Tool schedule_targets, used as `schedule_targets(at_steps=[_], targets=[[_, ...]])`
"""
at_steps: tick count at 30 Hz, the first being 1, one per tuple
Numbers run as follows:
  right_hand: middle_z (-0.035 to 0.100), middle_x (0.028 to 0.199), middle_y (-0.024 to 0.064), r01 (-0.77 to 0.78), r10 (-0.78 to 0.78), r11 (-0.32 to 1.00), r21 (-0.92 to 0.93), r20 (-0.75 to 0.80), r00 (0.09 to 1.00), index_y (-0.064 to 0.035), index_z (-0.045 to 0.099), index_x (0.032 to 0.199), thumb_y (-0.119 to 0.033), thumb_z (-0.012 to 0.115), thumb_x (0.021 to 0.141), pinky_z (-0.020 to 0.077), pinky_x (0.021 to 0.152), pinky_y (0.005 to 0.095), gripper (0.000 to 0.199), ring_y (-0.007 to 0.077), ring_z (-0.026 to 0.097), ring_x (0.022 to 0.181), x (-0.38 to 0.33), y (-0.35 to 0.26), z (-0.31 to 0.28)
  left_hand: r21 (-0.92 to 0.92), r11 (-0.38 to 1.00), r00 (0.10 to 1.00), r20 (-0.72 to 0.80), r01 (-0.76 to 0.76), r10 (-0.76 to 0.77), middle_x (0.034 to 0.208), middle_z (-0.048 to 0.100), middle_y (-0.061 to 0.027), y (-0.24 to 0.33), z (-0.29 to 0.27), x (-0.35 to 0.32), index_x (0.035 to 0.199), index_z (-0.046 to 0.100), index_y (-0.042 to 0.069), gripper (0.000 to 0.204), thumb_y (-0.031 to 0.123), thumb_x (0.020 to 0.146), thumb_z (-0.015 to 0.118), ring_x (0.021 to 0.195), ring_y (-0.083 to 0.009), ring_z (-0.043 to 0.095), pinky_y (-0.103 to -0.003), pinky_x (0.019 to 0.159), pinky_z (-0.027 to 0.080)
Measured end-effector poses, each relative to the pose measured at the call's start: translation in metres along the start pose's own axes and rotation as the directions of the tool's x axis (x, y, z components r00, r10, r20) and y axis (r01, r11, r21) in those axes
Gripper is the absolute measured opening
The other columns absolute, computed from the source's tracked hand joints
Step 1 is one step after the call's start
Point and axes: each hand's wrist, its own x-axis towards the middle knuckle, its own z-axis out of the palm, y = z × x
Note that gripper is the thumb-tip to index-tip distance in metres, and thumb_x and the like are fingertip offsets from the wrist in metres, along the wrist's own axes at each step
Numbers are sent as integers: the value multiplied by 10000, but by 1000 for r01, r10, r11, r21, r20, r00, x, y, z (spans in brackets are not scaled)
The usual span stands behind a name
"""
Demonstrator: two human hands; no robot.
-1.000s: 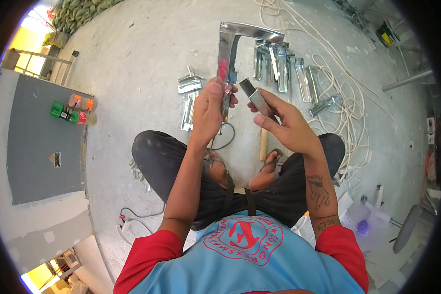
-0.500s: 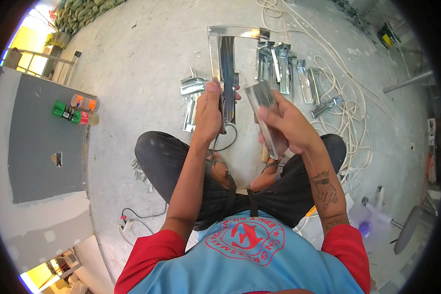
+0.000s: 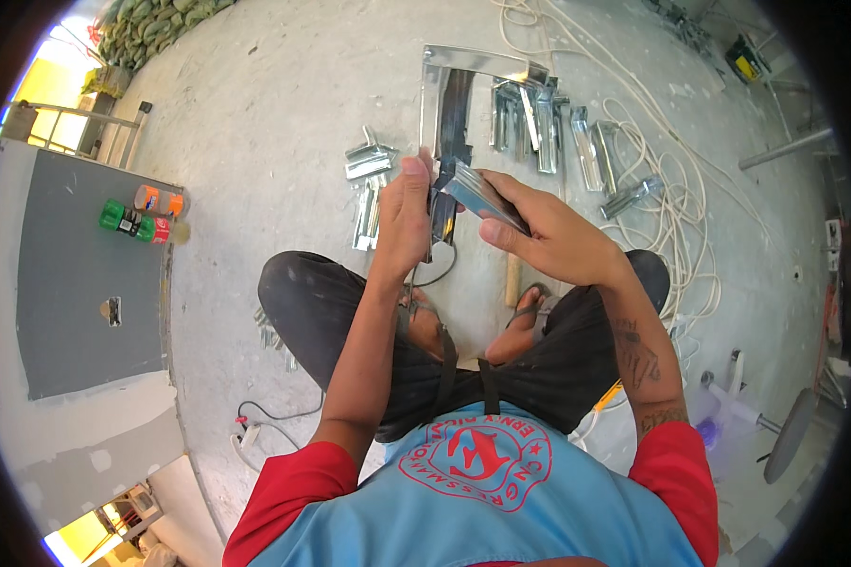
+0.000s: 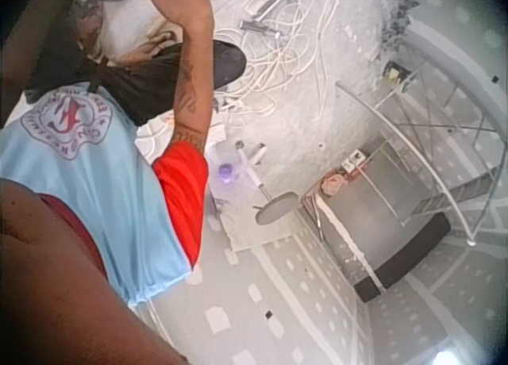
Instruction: The person is assembling a metal frame by connecting L-shaped and straight metal components using a drill, a rivet tool, and a clamp.
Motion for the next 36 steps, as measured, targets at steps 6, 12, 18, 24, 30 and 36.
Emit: schedule_targets(at_steps=[6,12,18,24,30,36], targets=[[650,1121,277,-38,32,981,-191,-36,999,77,524,1360,-434,579,1022,498,898,403,615,377,653,1004,5,-4,-3,28,999,998,59,-27,25,765,617,-52,3,-4,-2,851,599,16,663,536,1105,276,701,-104,552,-279,633,454],[667,1085,311,-92,47,958,-271,-168,985,126,555,1304,-430,584,1017,503,898,428,627,434,664,1007,5,-9,1,143,988,997,40,-64,59,725,618,-65,8,-2,-6,845,594,-1,647,498,1116,282,665,-113,554,-293,610,449],[661,1101,331,-134,86,942,-309,-163,983,142,563,1288,-418,590,1014,509,896,439,624,451,665,1024,10,-13,4,204,977,998,-18,-61,66,710,605,-75,2,1,-6,863,598,-22,601,438,1124,311,668,-134,567,-312,610,452],[671,1066,312,-75,42,934,-350,-101,994,117,575,1286,-403,630,990,519,858,438,601,438,676,969,12,-18,4,307,880,918,-43,-363,394,797,574,-91,1,2,-7,1175,669,-46,513,337,1131,329,687,-147,557,-310,614,447],[650,888,234,-45,-41,934,-353,-232,972,98,585,1255,-387,712,940,525,728,397,592,323,651,771,3,-28,6,274,871,906,4,-409,424,821,570,-86,6,0,-9,1313,640,-33,475,283,1132,334,684,-156,554,-311,609,442],[558,709,140,-44,9,976,-214,-159,987,57,606,1053,-375,719,941,438,600,372,461,251,525,609,3,-23,-3,259,879,913,31,-400,407,814,583,-84,0,-3,-8,1269,659,-45,491,292,1131,330,687,-152,557,-309,605,441]])
